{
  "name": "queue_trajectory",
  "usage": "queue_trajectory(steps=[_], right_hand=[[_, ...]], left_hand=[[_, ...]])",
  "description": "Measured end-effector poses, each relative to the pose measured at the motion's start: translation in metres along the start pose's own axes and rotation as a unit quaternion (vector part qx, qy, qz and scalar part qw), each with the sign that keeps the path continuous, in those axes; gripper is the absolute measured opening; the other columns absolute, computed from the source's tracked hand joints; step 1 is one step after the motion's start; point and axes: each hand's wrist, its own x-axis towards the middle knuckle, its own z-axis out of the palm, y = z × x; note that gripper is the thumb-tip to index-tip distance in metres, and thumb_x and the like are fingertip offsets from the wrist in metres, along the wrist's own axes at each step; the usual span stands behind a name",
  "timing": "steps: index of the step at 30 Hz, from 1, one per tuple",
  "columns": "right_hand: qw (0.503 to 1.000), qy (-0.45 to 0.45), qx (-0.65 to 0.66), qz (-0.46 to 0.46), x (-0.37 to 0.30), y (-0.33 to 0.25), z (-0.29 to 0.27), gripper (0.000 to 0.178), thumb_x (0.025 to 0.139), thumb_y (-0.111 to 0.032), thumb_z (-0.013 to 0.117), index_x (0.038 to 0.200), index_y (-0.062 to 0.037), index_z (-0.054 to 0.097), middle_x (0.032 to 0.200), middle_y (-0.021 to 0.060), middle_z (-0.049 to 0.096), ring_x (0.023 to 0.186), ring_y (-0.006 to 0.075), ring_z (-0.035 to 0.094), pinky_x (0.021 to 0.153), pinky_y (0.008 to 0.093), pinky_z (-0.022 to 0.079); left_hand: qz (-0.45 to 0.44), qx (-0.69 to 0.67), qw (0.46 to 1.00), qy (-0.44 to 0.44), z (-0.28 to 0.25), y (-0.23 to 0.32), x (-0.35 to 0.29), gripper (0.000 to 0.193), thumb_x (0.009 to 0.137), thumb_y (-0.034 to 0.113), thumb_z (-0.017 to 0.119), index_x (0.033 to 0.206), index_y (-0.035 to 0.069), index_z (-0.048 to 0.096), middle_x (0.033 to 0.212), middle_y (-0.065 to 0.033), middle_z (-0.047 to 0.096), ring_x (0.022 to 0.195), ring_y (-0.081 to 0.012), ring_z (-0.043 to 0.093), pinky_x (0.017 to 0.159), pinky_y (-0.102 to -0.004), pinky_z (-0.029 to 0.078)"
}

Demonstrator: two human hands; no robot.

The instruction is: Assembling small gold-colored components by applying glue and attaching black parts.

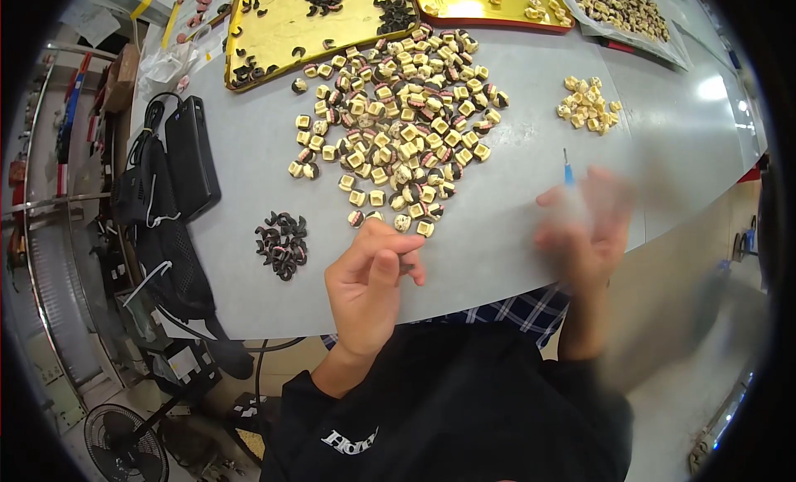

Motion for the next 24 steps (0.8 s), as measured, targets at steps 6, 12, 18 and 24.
queue_trajectory(steps=[6, 12, 18, 24], right_hand=[[0.991, 0.103, 0.045, -0.074, 0.008, 0.019, -0.011, 0.048, 0.081, -0.026, 0.066, 0.114, 0.0020, 0.046, 0.103, 0.0210, 0.058, 0.062, 0.0096, 0.054, 0.056, 0.0170, 0.041], [0.954, 0.171, 0.223, -0.099, 0.007, 0.012, 0.013, 0.053, 0.081, -0.037, 0.065, 0.114, -0.0003, 0.045, 0.109, 0.0235, 0.056, 0.063, 0.0063, 0.049, 0.054, 0.0158, 0.039], [0.933, 0.111, 0.340, -0.033, -0.011, 0.018, 0.016, 0.053, 0.083, -0.047, 0.058, 0.110, -0.0019, 0.046, 0.107, 0.0223, 0.057, 0.061, 0.0043, 0.046, 0.055, 0.0154, 0.038], [0.932, 0.113, 0.332, -0.096, -0.016, 0.034, 0.019, 0.053, 0.082, -0.054, 0.054, 0.100, -0.0050, 0.045, 0.094, 0.0192, 0.061, 0.049, 0.0019, 0.043, 0.044, 0.0129, 0.035]], left_hand=[[-0.053, -0.033, 0.998, -0.007, 0.008, -0.008, 0.002, 0.024, 0.086, 0.012, 0.059, 0.103, -0.005, 0.059, 0.087, -0.0079, 0.048, 0.072, -0.0154, 0.053, 0.064, -0.0273, 0.049], [-0.033, 0.031, 0.998, -0.034, 0.010, -0.014, -0.002, 0.026, 0.077, -0.004, 0.064, 0.103, -0.006, 0.059, 0.087, -0.0083, 0.050, 0.073, -0.0157, 0.054, 0.060, -0.0259, 0.050], [-0.005, 0.059, 0.997, -0.053, 0.011, -0.018, -0.009, 0.032, 0.067, -0.011, 0.070, 0.098, -0.004, 0.062, 0.083, -0.0090, 0.053, 0.072, -0.0156, 0.055, 0.059, -0.0241, 0.049], [0.090, 0.238, 0.963, -0.084, 0.017, -0.018, -0.002, 0.033, 0.057, -0.003, 0.078, 0.088, -0.001, 0.067, 0.080, -0.0074, 0.054, 0.069, -0.0145, 0.053, 0.055, -0.0233, 0.044]])
